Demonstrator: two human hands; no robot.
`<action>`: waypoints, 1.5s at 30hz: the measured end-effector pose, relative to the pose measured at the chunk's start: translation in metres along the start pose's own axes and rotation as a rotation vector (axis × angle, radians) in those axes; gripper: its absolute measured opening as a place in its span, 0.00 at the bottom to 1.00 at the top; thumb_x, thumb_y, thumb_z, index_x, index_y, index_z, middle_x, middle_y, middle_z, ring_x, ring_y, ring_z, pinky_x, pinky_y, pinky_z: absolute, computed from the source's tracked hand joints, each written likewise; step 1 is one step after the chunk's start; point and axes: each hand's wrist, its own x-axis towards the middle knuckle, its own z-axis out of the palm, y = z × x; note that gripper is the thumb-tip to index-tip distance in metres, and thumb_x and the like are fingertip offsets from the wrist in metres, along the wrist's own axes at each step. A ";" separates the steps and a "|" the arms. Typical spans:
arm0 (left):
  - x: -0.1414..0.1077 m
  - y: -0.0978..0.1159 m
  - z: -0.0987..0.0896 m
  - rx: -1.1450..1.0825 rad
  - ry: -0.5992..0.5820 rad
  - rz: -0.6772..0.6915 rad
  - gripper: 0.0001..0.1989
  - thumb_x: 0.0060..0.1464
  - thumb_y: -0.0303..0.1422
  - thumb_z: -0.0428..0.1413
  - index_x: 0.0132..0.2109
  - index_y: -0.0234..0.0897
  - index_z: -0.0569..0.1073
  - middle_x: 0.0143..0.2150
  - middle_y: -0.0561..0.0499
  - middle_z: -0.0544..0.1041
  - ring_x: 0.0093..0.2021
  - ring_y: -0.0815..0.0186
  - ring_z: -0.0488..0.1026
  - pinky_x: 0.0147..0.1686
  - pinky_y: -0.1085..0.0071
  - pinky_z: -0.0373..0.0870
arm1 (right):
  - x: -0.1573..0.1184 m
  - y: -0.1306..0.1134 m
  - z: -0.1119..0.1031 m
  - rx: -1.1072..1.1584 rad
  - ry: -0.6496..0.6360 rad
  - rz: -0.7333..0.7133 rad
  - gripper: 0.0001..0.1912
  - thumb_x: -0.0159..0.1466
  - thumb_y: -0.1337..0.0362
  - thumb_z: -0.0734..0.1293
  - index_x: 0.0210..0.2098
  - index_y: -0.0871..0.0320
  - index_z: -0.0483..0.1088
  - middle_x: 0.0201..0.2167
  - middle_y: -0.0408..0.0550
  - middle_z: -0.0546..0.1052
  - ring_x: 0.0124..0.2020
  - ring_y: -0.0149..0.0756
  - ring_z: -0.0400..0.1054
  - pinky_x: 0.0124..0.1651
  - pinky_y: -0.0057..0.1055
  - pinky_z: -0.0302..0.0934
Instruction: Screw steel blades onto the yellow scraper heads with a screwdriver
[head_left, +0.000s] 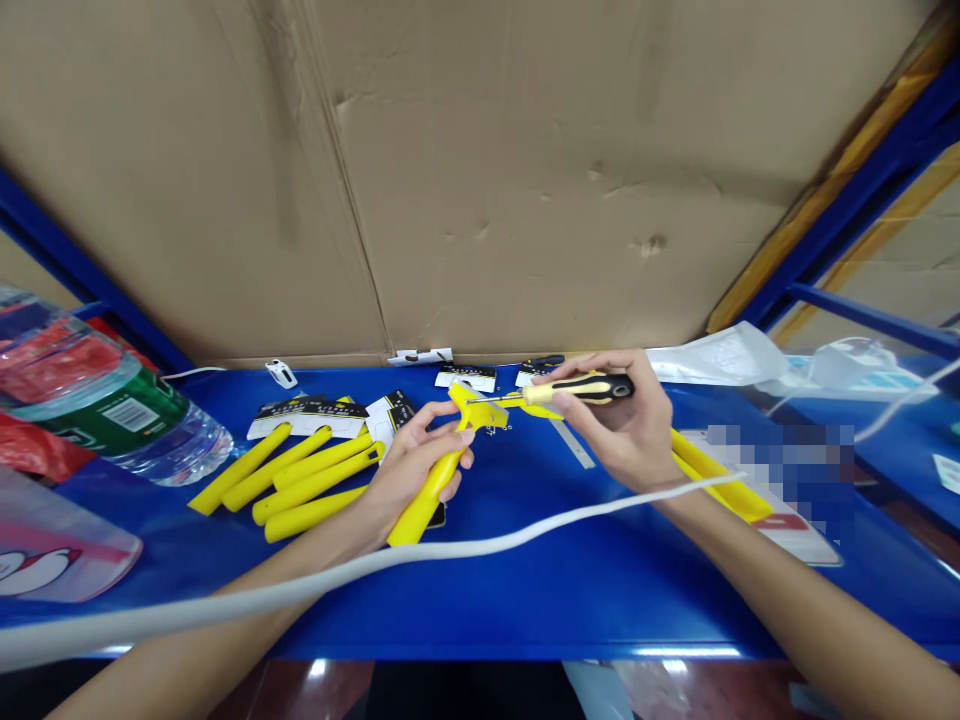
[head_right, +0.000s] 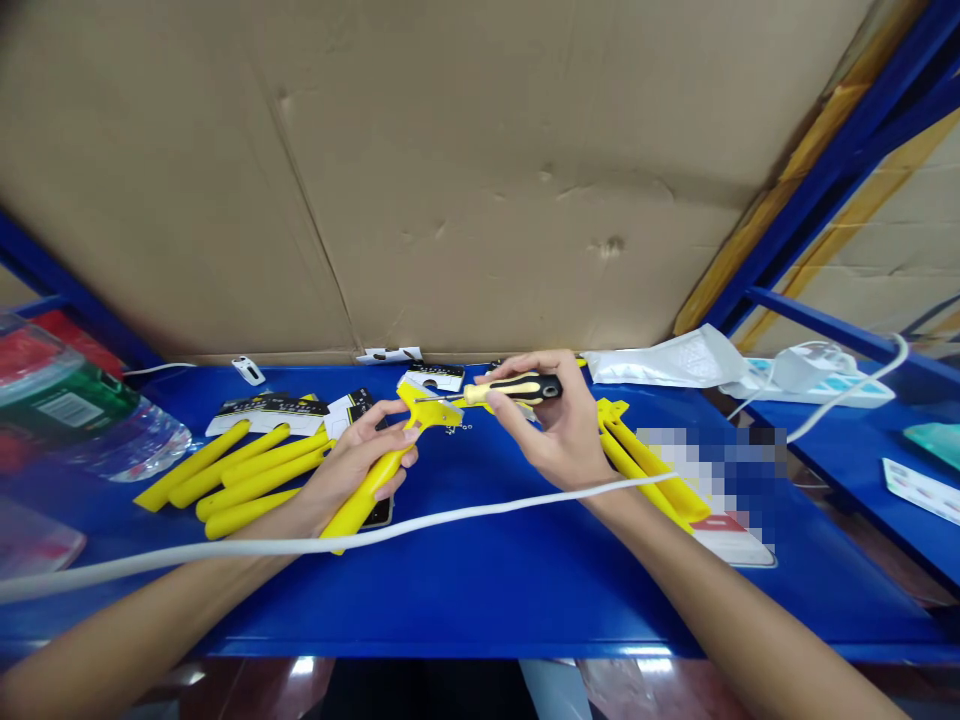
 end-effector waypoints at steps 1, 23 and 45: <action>0.001 0.000 -0.002 0.000 0.009 0.003 0.29 0.51 0.39 0.74 0.53 0.42 0.68 0.30 0.57 0.77 0.14 0.74 0.65 0.12 0.79 0.56 | 0.000 0.000 -0.001 0.044 -0.058 0.014 0.16 0.67 0.63 0.78 0.50 0.51 0.70 0.47 0.49 0.84 0.47 0.43 0.84 0.48 0.40 0.82; 0.004 0.002 -0.006 0.131 -0.016 0.008 0.28 0.52 0.42 0.74 0.52 0.41 0.69 0.34 0.54 0.80 0.18 0.73 0.70 0.14 0.78 0.62 | 0.011 -0.011 -0.019 -0.011 -0.478 -0.237 0.12 0.69 0.74 0.71 0.46 0.49 0.76 0.51 0.49 0.86 0.57 0.49 0.82 0.60 0.54 0.78; 0.003 -0.001 -0.005 0.155 0.000 0.102 0.29 0.54 0.41 0.73 0.53 0.42 0.64 0.33 0.52 0.81 0.25 0.66 0.76 0.13 0.78 0.66 | 0.000 -0.003 -0.011 -0.059 -0.095 0.048 0.11 0.70 0.64 0.76 0.50 0.51 0.75 0.48 0.47 0.85 0.32 0.36 0.83 0.35 0.34 0.81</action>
